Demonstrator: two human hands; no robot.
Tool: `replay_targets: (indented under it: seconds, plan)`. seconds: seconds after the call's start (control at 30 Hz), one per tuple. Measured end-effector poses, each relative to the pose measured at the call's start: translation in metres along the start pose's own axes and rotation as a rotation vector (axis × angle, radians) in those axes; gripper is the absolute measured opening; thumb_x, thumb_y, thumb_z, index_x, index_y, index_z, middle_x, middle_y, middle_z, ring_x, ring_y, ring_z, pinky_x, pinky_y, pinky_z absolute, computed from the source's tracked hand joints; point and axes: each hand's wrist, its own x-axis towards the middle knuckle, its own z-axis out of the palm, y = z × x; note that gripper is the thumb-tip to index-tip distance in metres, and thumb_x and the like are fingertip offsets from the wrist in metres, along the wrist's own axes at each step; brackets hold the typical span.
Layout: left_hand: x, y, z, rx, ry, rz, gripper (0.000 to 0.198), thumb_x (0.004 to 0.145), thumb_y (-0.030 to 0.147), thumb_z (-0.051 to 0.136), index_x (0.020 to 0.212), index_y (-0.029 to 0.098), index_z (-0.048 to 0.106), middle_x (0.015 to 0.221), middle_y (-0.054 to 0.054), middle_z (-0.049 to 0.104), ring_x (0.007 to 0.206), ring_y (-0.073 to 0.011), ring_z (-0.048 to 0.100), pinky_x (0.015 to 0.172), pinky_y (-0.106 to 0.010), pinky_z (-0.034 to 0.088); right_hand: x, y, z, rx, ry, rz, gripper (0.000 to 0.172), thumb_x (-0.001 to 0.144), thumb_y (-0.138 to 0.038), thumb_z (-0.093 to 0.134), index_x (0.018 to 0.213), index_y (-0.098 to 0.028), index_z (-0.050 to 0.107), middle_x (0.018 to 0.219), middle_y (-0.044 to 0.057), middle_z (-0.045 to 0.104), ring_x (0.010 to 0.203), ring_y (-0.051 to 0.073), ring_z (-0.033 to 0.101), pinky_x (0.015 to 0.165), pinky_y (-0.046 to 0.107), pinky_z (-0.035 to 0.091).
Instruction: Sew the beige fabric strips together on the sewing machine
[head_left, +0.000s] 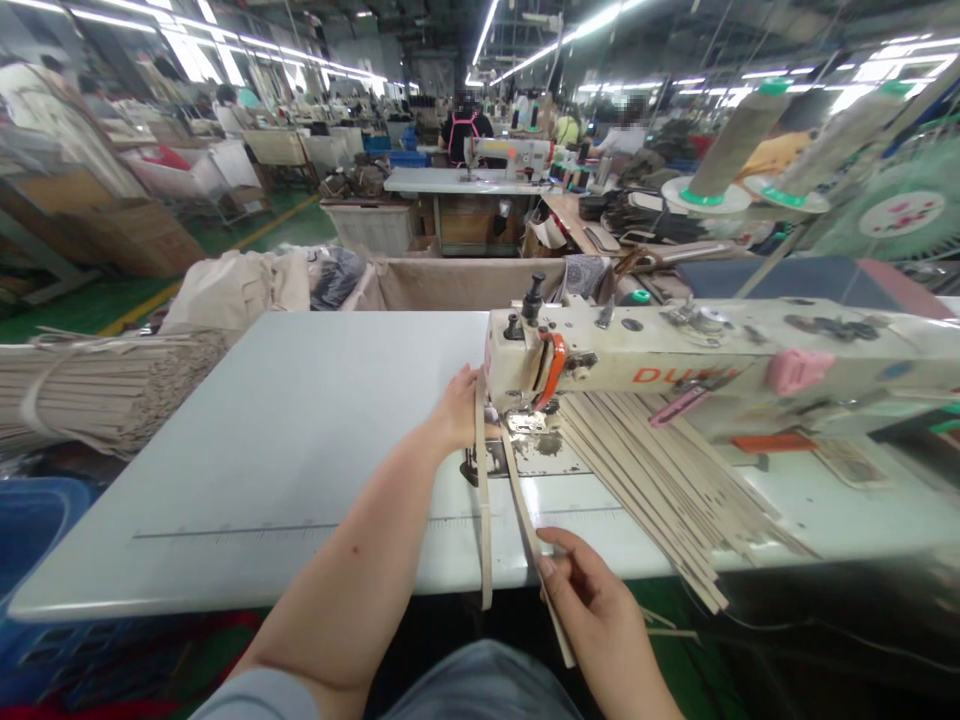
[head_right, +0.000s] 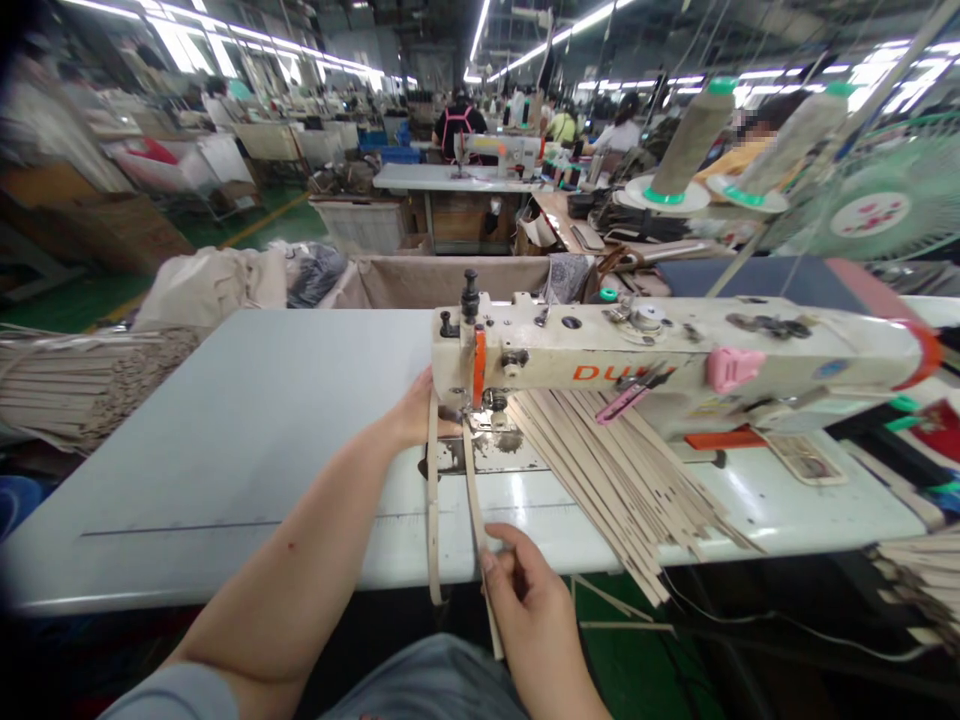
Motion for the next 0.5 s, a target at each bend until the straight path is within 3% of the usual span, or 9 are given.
replay_targets:
  seconds: [0.07, 0.1, 0.17, 0.23, 0.33, 0.5]
  plan:
    - [-0.006, 0.002, -0.001, 0.007, -0.015, -0.032, 0.115, 0.051, 0.024, 0.106, 0.158, 0.021, 0.065, 0.166, -0.018, 0.064, 0.162, -0.0530, 0.051, 0.139, -0.071, 0.040, 0.007, -0.008, -0.017, -0.192, 0.041, -0.094, 0.052, 0.105, -0.070, 0.069, 0.117, -0.022, 0.084, 0.076, 0.001, 0.071, 0.070, 0.024, 0.068, 0.070, 0.035, 0.058]
    - [-0.008, 0.003, -0.001, 0.013, -0.020, -0.044, 0.121, 0.049, 0.024, 0.107, 0.162, 0.020, 0.061, 0.168, -0.020, 0.062, 0.163, -0.0537, 0.049, 0.140, -0.071, 0.039, 0.013, -0.013, -0.028, -0.325, 0.076, -0.176, 0.047, 0.109, -0.065, 0.066, 0.120, -0.023, 0.084, 0.084, 0.004, 0.076, 0.074, 0.026, 0.071, 0.076, 0.038, 0.060]
    - [-0.010, 0.006, 0.001, 0.027, -0.032, -0.050, 0.122, 0.050, 0.024, 0.106, 0.163, 0.018, 0.059, 0.168, -0.022, 0.061, 0.164, -0.0539, 0.048, 0.141, -0.069, 0.038, 0.027, -0.022, -0.051, -0.618, 0.155, -0.397, 0.041, 0.113, -0.055, 0.060, 0.124, -0.024, 0.083, 0.098, 0.012, 0.082, 0.087, 0.032, 0.075, 0.087, 0.046, 0.064]
    - [-0.009, 0.007, 0.002, 0.038, -0.035, -0.057, 0.121, 0.051, 0.024, 0.106, 0.163, 0.018, 0.059, 0.168, -0.023, 0.061, 0.165, -0.0543, 0.048, 0.141, -0.069, 0.037, 0.041, -0.027, -0.070, -0.905, 0.316, -0.571, 0.044, 0.114, -0.052, 0.055, 0.130, -0.019, 0.080, 0.111, 0.021, 0.083, 0.104, 0.041, 0.077, 0.101, 0.059, 0.062]
    - [-0.007, 0.007, 0.003, 0.056, -0.048, -0.056, 0.115, 0.053, 0.025, 0.106, 0.160, 0.019, 0.062, 0.168, -0.023, 0.060, 0.166, -0.0549, 0.045, 0.139, -0.072, 0.038, 0.054, -0.024, -0.081, -1.173, 0.405, -0.582, 0.051, 0.116, -0.049, 0.051, 0.142, -0.011, 0.072, 0.128, 0.029, 0.081, 0.113, 0.046, 0.076, 0.102, 0.063, 0.062]
    - [-0.007, 0.006, 0.002, 0.081, -0.071, -0.050, 0.111, 0.054, 0.028, 0.107, 0.156, 0.018, 0.065, 0.164, -0.023, 0.063, 0.168, -0.0552, 0.041, 0.138, -0.073, 0.036, 0.056, -0.004, -0.077, -1.256, 0.410, -0.525, 0.060, 0.115, -0.052, 0.052, 0.145, -0.003, 0.069, 0.121, 0.030, 0.078, 0.111, 0.047, 0.074, 0.103, 0.064, 0.062]
